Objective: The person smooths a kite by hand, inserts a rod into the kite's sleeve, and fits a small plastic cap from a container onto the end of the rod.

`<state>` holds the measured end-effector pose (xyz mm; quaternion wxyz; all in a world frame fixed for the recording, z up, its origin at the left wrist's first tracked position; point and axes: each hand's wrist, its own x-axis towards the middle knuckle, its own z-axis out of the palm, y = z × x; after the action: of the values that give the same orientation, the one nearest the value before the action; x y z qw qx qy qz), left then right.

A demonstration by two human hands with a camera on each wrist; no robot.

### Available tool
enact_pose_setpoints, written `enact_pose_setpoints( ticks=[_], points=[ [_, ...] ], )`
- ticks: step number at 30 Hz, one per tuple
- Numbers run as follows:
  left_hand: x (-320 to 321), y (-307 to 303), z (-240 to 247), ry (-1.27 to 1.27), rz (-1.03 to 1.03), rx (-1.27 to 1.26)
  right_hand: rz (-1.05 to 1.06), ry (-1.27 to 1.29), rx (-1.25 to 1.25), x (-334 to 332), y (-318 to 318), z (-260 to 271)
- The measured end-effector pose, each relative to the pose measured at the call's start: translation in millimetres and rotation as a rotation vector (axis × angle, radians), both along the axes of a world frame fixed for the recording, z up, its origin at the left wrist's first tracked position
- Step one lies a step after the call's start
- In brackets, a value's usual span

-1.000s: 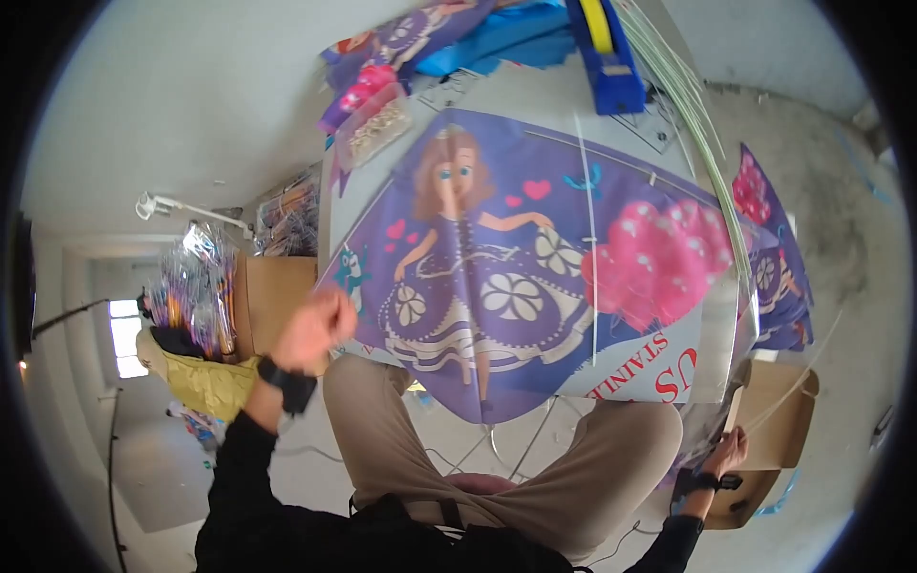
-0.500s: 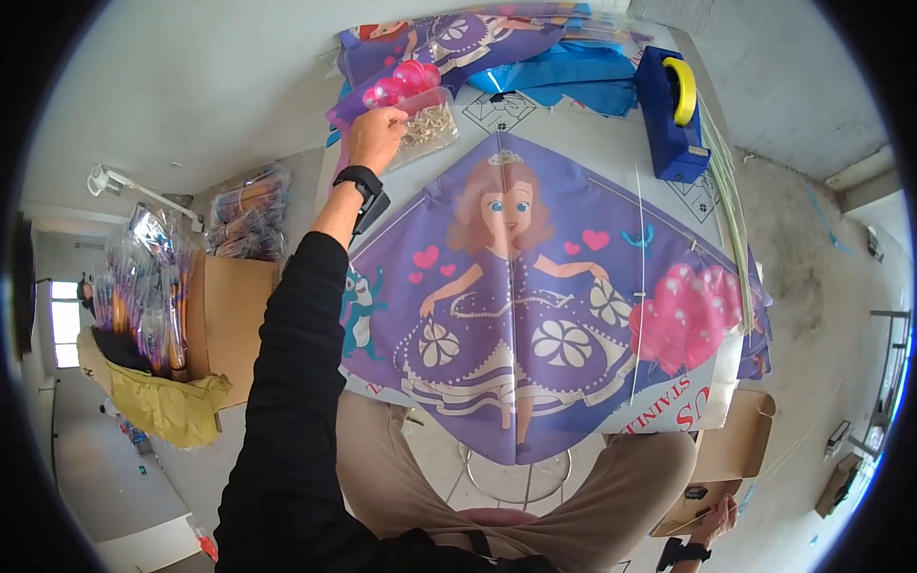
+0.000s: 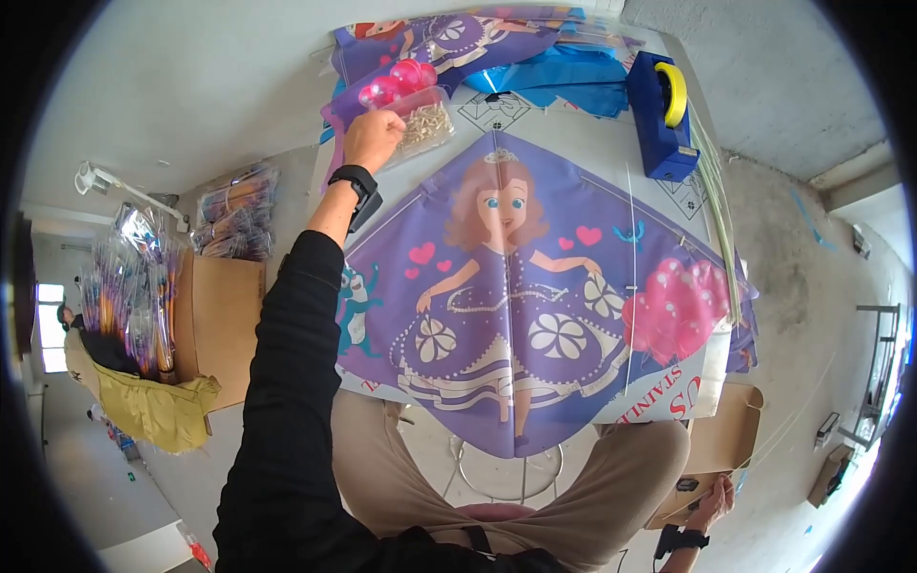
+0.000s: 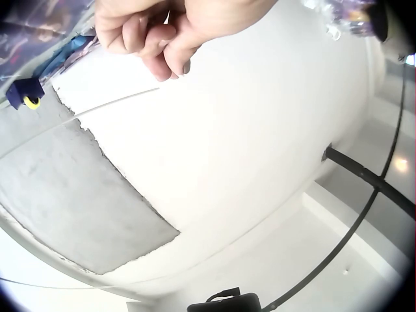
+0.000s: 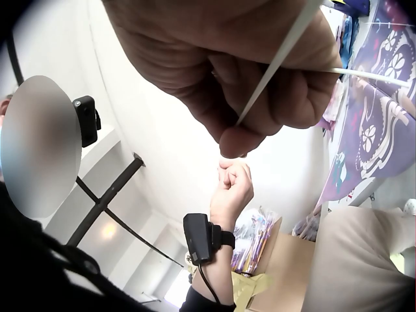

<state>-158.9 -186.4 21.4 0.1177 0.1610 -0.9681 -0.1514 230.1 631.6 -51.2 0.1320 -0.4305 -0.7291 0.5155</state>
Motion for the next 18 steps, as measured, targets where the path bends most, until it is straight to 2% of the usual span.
enact_pose_setpoints(
  ticks=[1,5,11,13,14,16,17,18],
  points=[
    [-2.0,2.3,-2.8,-0.032,-0.031,-0.074,-0.003,-0.001,0.001,1.7,-3.1,0.3],
    [-10.7,11.7,-11.2,-0.043,-0.072,-0.077,-0.045,-0.034,-0.004,11.2,4.3,-6.0],
    [-7.8,-1.0,-6.9,-0.037,0.075,-0.011,-0.062,-0.066,0.004,19.4,11.6,-5.6],
    [-4.1,-4.8,-4.1,0.126,0.040,0.232,-0.076,-0.077,-0.001,17.9,5.5,-0.3],
    [-0.8,-5.4,-0.6,0.126,0.042,0.234,-0.043,-0.073,-0.009,16.0,3.4,3.4],
    [4.3,-5.1,14.8,0.252,0.084,1.009,-0.009,-0.057,-0.018,7.0,-5.7,12.9],
    [10.6,-5.4,24.7,0.263,0.079,1.010,0.009,0.004,-0.006,-2.2,-16.0,21.9],
    [22.2,-5.8,34.9,0.229,-0.014,1.323,0.027,0.065,0.005,-11.8,-27.3,32.7]
  ],
)
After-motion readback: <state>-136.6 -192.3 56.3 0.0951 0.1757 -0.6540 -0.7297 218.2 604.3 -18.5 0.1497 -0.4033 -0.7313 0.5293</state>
